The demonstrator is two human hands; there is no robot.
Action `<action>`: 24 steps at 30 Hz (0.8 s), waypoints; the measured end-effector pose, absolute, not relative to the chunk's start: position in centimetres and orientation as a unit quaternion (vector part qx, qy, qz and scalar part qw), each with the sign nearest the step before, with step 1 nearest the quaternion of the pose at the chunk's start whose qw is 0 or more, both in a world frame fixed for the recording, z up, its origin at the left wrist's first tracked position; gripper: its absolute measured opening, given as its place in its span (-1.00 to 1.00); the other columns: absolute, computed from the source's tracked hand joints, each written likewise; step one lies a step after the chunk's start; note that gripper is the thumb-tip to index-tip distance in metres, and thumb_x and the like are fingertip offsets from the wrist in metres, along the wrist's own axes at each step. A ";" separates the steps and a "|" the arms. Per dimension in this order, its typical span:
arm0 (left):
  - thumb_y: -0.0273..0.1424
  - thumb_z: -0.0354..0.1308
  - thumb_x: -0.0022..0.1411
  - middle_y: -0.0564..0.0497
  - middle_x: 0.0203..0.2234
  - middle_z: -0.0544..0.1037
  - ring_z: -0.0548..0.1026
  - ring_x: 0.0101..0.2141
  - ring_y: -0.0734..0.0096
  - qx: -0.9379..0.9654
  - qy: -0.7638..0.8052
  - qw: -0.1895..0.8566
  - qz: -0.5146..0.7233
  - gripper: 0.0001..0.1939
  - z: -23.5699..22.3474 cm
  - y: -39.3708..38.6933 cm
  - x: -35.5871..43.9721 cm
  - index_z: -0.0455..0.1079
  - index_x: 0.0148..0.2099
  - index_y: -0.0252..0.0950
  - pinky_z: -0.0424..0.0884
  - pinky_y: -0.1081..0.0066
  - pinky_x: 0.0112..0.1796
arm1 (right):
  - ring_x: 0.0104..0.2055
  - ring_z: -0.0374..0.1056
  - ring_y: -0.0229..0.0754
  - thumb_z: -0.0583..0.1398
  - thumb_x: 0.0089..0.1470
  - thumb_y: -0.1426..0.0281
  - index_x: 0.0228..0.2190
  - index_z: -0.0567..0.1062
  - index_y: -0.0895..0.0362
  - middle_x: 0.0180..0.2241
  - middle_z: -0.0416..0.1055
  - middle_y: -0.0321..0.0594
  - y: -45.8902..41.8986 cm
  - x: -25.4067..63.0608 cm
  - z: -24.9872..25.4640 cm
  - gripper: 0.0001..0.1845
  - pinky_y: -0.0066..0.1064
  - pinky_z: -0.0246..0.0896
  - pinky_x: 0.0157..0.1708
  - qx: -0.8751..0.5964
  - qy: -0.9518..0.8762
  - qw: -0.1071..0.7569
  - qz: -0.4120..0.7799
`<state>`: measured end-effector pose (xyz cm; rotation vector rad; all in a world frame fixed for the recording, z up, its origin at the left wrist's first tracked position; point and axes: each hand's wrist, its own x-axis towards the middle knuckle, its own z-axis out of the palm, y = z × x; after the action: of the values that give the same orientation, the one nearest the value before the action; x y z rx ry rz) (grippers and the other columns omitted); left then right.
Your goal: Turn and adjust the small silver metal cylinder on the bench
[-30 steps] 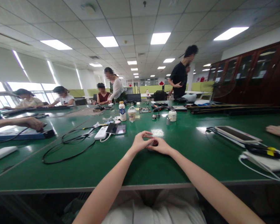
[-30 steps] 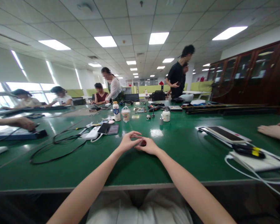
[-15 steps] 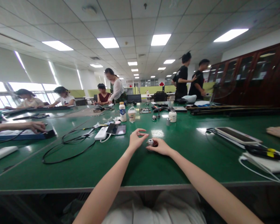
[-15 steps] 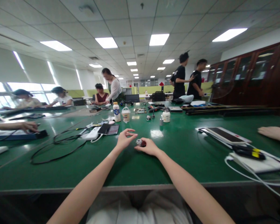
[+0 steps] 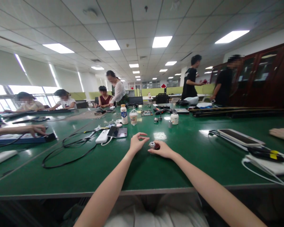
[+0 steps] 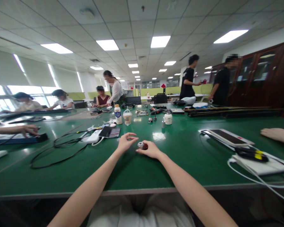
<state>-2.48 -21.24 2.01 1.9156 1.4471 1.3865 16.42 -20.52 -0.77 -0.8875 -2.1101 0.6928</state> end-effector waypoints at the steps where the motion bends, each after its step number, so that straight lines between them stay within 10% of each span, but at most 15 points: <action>1: -0.25 0.29 0.10 -0.08 -0.35 0.68 0.63 -0.26 0.21 0.683 0.498 0.193 0.498 -0.67 2.3 -21.4 -2.2 0.46 -0.11 -0.29 0.46 0.31 -0.17 | -0.42 0.32 -0.21 0.33 -0.09 0.08 -0.37 0.48 0.17 -0.45 0.45 -0.26 -20.4 16.4 -0.9 -0.59 -0.40 0.23 -0.38 -0.344 -0.821 0.366 0.271; 24: -0.57 0.24 -0.01 -0.07 -0.30 0.67 0.62 -0.21 0.25 0.742 0.408 0.236 0.477 -0.63 2.8 -22.8 -0.7 0.49 -0.09 -0.30 0.51 0.35 -0.13 | -0.46 0.28 -0.24 0.33 -0.07 0.14 -0.23 0.52 0.19 -0.47 0.43 -0.27 -19.9 16.5 -1.3 -0.57 -0.43 0.18 -0.45 -0.333 -0.823 0.367 0.276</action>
<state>-0.72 -22.77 2.80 2.0348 1.1181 1.3085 16.47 -19.89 -1.34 -0.8568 -2.1153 0.7098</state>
